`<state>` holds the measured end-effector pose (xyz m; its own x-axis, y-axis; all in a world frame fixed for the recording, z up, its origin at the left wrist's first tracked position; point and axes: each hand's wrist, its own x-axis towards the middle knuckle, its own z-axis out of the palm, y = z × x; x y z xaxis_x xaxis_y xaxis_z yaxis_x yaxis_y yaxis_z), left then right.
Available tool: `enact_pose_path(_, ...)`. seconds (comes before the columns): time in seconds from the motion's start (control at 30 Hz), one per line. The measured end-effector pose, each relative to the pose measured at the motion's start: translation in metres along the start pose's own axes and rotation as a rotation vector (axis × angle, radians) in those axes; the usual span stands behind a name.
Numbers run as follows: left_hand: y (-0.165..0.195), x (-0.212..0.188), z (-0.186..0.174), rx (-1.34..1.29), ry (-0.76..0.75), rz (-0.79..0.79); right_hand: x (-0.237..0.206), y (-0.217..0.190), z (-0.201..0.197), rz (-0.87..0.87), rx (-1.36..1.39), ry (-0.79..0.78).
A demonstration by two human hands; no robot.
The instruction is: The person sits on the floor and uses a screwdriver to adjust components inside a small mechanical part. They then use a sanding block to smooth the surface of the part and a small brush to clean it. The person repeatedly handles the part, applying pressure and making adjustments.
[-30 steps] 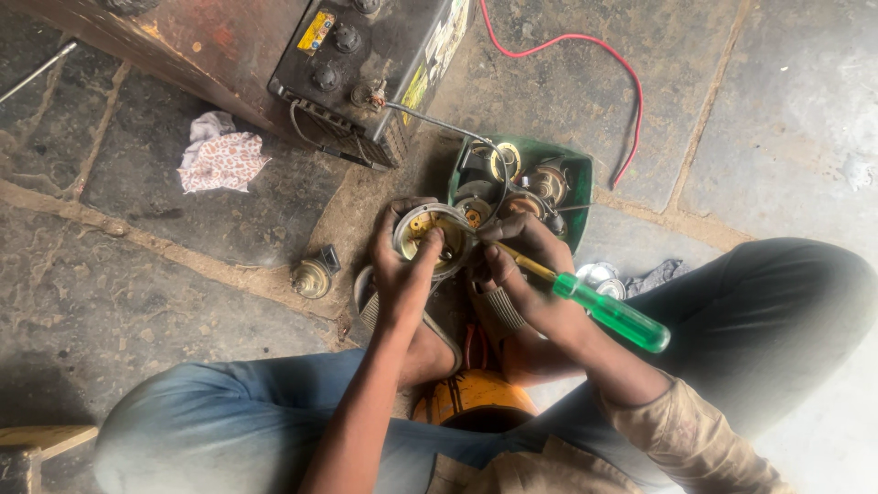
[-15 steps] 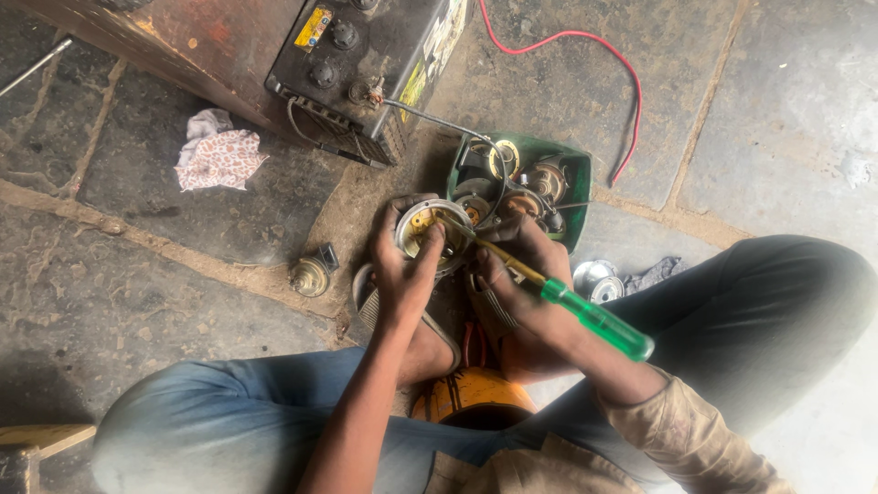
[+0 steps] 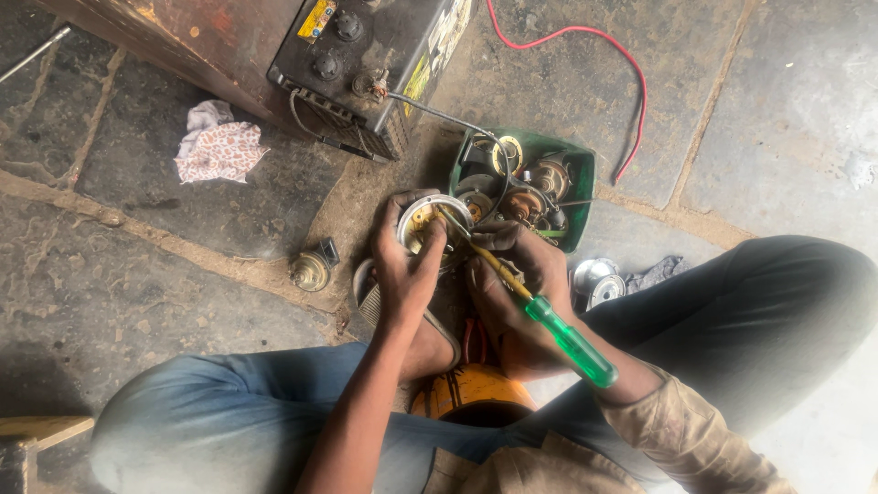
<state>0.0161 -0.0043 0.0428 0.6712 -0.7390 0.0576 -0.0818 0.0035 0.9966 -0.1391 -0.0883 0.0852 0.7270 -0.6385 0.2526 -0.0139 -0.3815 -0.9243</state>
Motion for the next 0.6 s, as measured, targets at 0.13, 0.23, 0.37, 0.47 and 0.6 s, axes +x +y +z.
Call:
enact_pose_path(0.13,0.000,0.000,0.000,0.019,0.001,-0.047,-0.006,0.008,0.008,0.033,0.091,0.043)
enact_pose_path(0.23,0.000,-0.001,0.001,0.009,0.006,-0.046,-0.012,0.011,0.013,0.062,0.148,0.063)
enact_pose_path(0.37,0.001,-0.001,0.001,0.022,0.012,-0.033,-0.015,0.012,0.016,0.099,0.230,0.074)
enact_pose_path(0.47,0.002,0.000,0.001,0.027,0.006,-0.003,-0.014,0.013,0.015,0.068,0.221,0.080)
enact_pose_path(0.6,0.004,0.001,0.000,0.038,0.010,0.034,-0.012,0.015,0.013,-0.002,0.184,0.030)
